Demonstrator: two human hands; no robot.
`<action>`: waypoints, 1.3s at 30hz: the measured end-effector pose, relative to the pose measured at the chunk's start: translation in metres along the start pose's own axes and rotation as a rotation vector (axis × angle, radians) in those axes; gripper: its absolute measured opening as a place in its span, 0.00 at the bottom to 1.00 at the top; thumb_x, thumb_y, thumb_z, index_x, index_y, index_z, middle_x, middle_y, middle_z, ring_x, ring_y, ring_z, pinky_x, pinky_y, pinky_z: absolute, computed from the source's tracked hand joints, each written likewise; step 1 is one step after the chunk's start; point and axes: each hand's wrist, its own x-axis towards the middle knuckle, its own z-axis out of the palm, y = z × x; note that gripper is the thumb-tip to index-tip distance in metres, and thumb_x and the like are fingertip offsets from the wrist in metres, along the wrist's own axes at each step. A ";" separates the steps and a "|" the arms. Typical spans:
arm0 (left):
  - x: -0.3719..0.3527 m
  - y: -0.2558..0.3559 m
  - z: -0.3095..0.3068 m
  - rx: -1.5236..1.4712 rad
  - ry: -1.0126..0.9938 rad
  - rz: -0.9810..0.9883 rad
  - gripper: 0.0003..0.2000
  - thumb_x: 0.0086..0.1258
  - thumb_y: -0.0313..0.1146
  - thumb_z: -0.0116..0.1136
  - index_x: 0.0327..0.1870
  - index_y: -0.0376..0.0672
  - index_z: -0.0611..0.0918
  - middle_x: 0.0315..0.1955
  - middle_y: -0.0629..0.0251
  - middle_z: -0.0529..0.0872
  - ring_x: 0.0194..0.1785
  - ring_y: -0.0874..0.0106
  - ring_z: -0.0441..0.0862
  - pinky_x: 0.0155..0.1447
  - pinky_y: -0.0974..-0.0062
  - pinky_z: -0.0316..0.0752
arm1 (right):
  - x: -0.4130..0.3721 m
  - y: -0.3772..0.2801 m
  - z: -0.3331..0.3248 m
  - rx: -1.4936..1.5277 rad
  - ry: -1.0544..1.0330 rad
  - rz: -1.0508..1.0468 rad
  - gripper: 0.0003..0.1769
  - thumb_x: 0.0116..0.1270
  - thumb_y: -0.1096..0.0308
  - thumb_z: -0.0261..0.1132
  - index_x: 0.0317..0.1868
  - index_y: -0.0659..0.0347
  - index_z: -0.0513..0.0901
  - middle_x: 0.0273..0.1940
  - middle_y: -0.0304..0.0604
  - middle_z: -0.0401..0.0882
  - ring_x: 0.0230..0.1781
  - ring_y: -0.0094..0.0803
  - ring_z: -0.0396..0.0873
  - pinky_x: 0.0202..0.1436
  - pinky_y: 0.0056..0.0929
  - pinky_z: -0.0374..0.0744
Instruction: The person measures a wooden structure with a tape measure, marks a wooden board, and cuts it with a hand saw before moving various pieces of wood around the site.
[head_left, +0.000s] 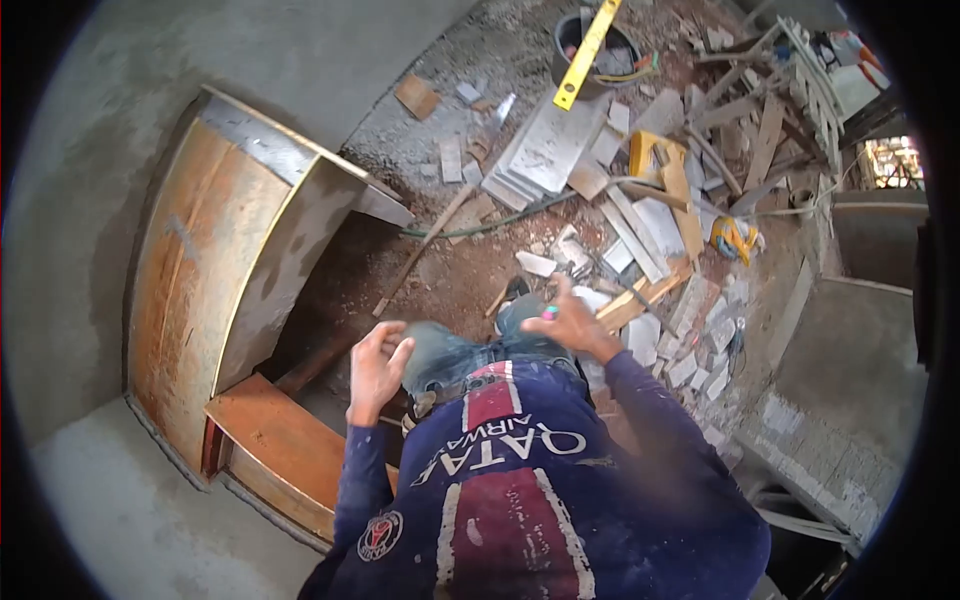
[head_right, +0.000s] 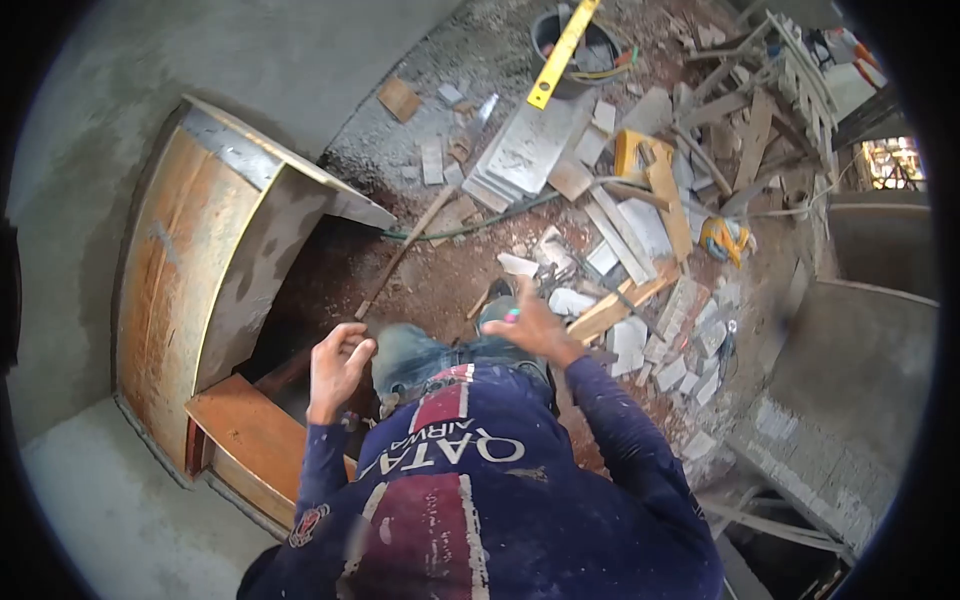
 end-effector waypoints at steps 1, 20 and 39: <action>0.016 -0.003 0.017 0.064 -0.036 0.033 0.13 0.64 0.29 0.68 0.48 0.34 0.83 0.32 0.57 0.88 0.32 0.71 0.86 0.40 0.73 0.80 | 0.000 0.033 -0.010 -0.084 0.012 0.113 0.59 0.55 0.42 0.76 0.72 0.74 0.55 0.52 0.72 0.80 0.57 0.62 0.80 0.63 0.48 0.76; 0.461 -0.349 0.272 0.405 -0.184 -0.127 0.19 0.62 0.42 0.67 0.49 0.37 0.83 0.41 0.55 0.90 0.45 0.63 0.87 0.53 0.65 0.80 | 0.290 0.259 0.084 0.442 0.061 -0.171 0.08 0.64 0.65 0.68 0.36 0.62 0.81 0.35 0.44 0.81 0.38 0.37 0.81 0.46 0.35 0.77; 0.473 -0.231 0.255 -0.123 -0.300 0.430 0.29 0.79 0.58 0.48 0.47 0.33 0.78 0.28 0.58 0.85 0.30 0.70 0.85 0.34 0.71 0.80 | 0.328 0.334 0.057 0.078 -0.089 -0.463 0.19 0.68 0.55 0.63 0.51 0.60 0.79 0.44 0.53 0.82 0.46 0.48 0.82 0.54 0.41 0.76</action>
